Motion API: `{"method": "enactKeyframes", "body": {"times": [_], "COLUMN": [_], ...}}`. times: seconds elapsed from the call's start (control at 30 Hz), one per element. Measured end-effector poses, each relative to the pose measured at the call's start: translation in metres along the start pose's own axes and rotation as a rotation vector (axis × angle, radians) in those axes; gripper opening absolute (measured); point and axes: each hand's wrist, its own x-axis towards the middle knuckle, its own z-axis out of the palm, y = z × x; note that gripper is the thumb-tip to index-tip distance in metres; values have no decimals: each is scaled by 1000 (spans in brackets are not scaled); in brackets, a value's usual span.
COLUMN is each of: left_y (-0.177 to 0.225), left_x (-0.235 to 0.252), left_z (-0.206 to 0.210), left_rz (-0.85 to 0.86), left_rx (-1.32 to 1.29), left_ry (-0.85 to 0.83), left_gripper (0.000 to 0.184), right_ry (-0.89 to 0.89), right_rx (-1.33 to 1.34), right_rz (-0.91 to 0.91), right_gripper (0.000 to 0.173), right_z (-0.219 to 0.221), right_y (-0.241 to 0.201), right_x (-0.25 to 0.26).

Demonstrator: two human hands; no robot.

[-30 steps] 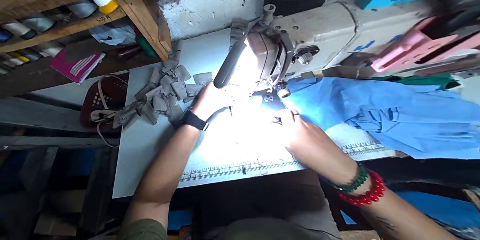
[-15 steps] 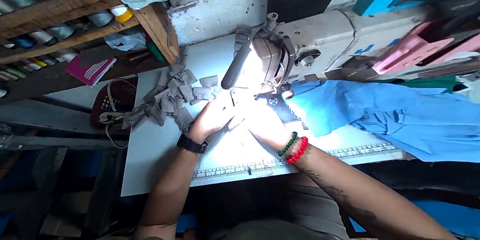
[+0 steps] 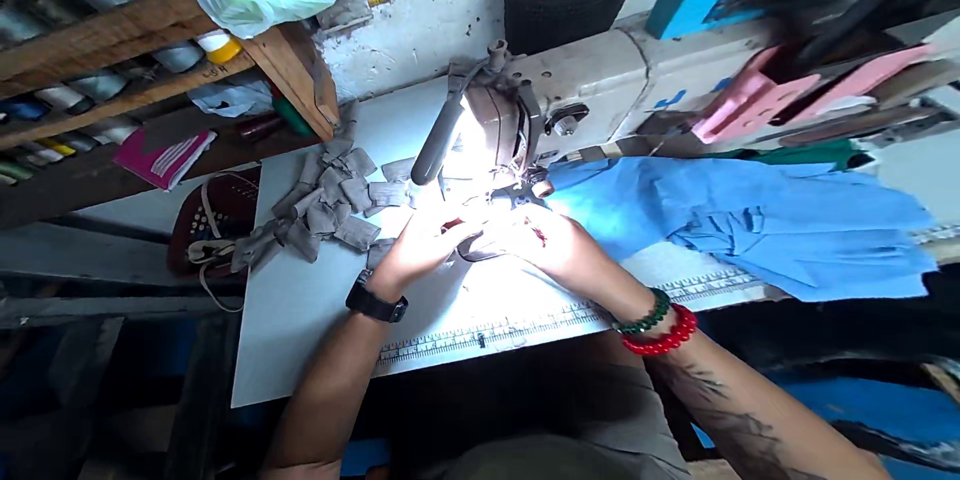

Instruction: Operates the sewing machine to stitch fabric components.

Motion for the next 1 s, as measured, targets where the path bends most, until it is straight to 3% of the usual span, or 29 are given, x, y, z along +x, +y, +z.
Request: {"method": "enactKeyframes", "body": {"times": [0.5,0.83,0.93,1.0], "left_y": [-2,-2,1,8], "left_x": [-6,-8,-12,-9], "left_z": [13,18,14,3], "left_rz": [-24,-19,0,-112], "left_rx": [-13,-42,-52,-12], "left_ry": [100,141,84,-17], "left_gripper": [14,10,13,21], "right_ry": [71,-92,-103,-97], "right_rx": [15,89,184,220], "right_rz": [8,24,5,14], "right_gripper": [22,17,21,20], "right_z": [0,-1,7,9], "right_y": [-5,2,2,4], "right_x": [-5,5,8,10]}}
